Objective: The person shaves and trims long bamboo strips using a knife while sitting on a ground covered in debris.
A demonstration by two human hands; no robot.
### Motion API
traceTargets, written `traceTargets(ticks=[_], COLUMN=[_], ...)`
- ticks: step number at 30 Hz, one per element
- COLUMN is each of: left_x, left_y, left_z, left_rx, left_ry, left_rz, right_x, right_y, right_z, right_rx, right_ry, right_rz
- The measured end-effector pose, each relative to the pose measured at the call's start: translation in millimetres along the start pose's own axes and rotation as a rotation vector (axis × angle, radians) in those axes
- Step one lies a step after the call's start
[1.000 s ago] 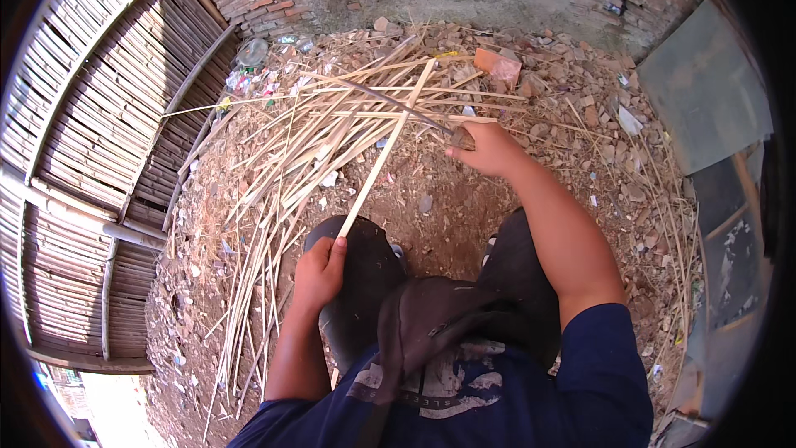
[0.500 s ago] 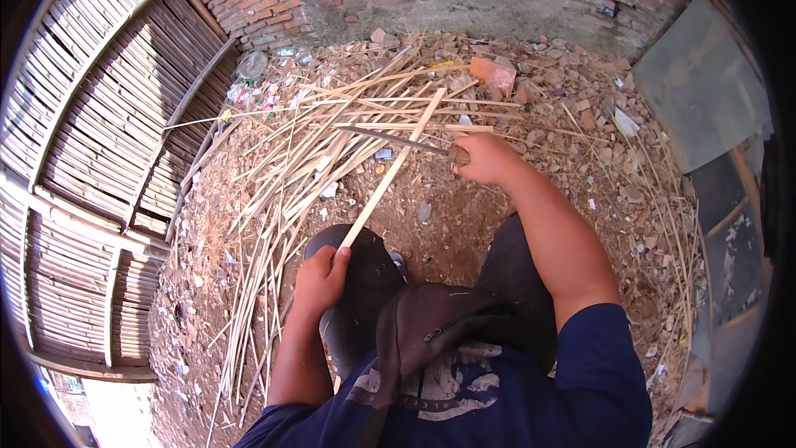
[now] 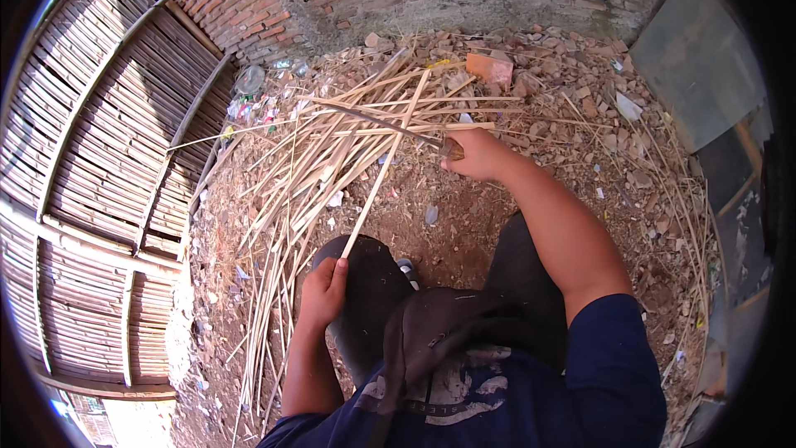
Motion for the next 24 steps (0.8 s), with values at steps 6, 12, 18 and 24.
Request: traceTargets(ticks=[6, 12, 18, 24], left_x=[2, 1, 1, 1], left_y=[16, 22, 16, 16], left_z=[1, -1, 3, -2], left_rx=[-0.008, -0.041, -0.009, -0.033], left_ry=[-0.024, -0.081, -0.026, -0.066], left_rz=[-0.113, -0.155, -0.159, -0.090], right_x=[11, 5, 9, 4], right_y=[-72, 3, -55, -1], right_z=[27, 5, 22, 7], right_rx=[-0.235, 0.121, -0.117, 0.004], right_ry=[-0.245, -0.120, -0.290, -0.286], right_rz=[0.452, 0.032, 0.371, 0.034])
Point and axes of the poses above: each hand's wrist, its own z-axis away from the middle knuckle, its own x-axis out of the palm, y = z × x, the point moved 4 cm from there along -z, towards the middle knuckle, and after that the axes turned 8 degrees about z, right-handed, at the moved point
